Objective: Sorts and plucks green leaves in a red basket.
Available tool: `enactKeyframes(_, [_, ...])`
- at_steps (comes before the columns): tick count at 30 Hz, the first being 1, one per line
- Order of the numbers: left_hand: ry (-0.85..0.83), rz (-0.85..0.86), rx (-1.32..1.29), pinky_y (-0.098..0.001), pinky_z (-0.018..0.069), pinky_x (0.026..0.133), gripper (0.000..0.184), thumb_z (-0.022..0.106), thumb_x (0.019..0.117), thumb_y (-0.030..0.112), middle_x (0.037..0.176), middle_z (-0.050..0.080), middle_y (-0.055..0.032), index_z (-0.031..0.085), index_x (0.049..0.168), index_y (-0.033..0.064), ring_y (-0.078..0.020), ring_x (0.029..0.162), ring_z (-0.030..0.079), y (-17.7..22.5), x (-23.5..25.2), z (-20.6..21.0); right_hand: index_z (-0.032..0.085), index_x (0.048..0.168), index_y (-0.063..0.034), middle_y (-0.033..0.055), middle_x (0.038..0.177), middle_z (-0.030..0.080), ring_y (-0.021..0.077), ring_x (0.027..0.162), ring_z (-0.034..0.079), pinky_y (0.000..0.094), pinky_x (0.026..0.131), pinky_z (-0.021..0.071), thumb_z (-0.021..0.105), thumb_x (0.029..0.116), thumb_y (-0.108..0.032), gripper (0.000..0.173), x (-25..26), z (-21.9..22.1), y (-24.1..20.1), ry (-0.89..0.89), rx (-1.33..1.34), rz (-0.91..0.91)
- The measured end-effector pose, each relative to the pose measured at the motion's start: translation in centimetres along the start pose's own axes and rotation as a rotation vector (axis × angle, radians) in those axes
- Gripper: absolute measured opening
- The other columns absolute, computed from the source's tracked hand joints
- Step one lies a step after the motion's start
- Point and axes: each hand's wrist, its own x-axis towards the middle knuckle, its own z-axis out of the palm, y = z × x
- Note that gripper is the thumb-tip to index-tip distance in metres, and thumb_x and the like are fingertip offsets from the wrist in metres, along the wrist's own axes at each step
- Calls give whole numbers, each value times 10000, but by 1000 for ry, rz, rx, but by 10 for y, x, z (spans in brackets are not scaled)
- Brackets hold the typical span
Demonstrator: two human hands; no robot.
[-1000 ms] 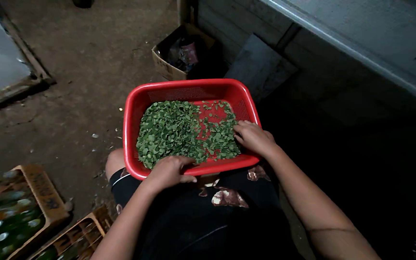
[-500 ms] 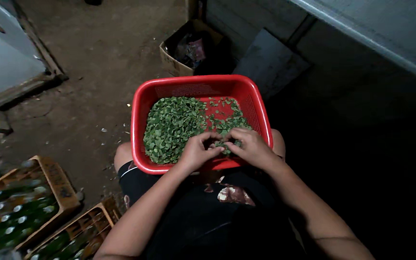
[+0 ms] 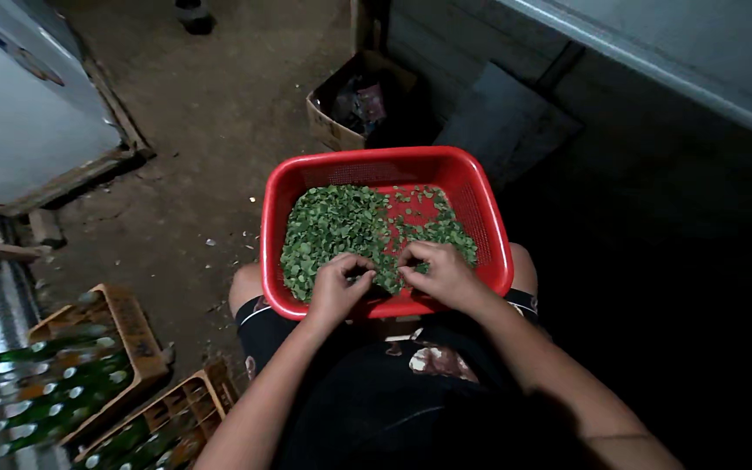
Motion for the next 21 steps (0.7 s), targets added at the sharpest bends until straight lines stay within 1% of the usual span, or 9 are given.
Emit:
enactKeyframes(1, [10, 35, 23, -228, 574, 884, 156, 682, 931, 90, 1024, 733, -104, 743, 1020, -23, -73, 928, 704, -1, 0, 1, 718, 966, 2, 126, 925, 714, 178, 849, 690, 335, 807, 570, 622, 939, -96, 140, 0, 2, -1, -1, 6, -3])
enactKeyframes(3, [9, 70, 35, -247, 576, 909, 179, 691, 923, 95, 1037, 740, -118, 743, 1041, -28, -95, 950, 715, 0, 0, 1, 716, 966, 0, 127, 922, 715, 177, 847, 692, 329, 804, 571, 620, 939, -99, 141, 2, 4, -2, 2, 8, -22])
enactKeyframes(7, [-11, 75, 19, -230, 582, 873, 174, 710, 909, 93, 989, 744, -100, 747, 1030, -26, -77, 896, 715, 5, -2, 1, 715, 969, 0, 125, 926, 712, 176, 864, 686, 329, 818, 563, 615, 943, -103, 146, 3, 8, -6, -19, 26, -28])
enactKeyframes(12, [19, 98, 54, -223, 585, 845, 143, 694, 930, 114, 940, 750, -85, 760, 965, -8, -66, 859, 716, 0, -1, 3, 716, 946, -4, 121, 907, 710, 173, 845, 683, 328, 791, 562, 610, 940, -101, 144, 4, 10, -11, -8, 18, -36])
enactKeyframes(15, [33, 114, 68, -216, 583, 821, 132, 688, 928, 114, 909, 744, -70, 759, 933, 3, -49, 829, 705, -1, -1, 1, 714, 973, 4, 120, 920, 710, 163, 857, 684, 322, 807, 564, 616, 949, -112, 154, 7, 11, -13, -12, 63, -40])
enactKeyframes(18, [59, 174, 115, -243, 591, 814, 117, 689, 920, 118, 899, 747, -49, 764, 912, 28, -60, 825, 709, -3, 0, -2, 693, 1041, 7, 99, 947, 708, 113, 875, 687, 282, 829, 572, 663, 962, -147, 176, 11, 13, -12, -41, 170, -29])
enactKeyframes(21, [73, 243, 214, -317, 598, 825, 112, 681, 916, 109, 926, 747, -60, 763, 909, 34, -114, 872, 716, -3, -1, -5, 697, 1021, -3, 82, 944, 696, 94, 849, 667, 270, 809, 564, 676, 961, -112, 127, 16, 16, -15, -78, 259, 30])
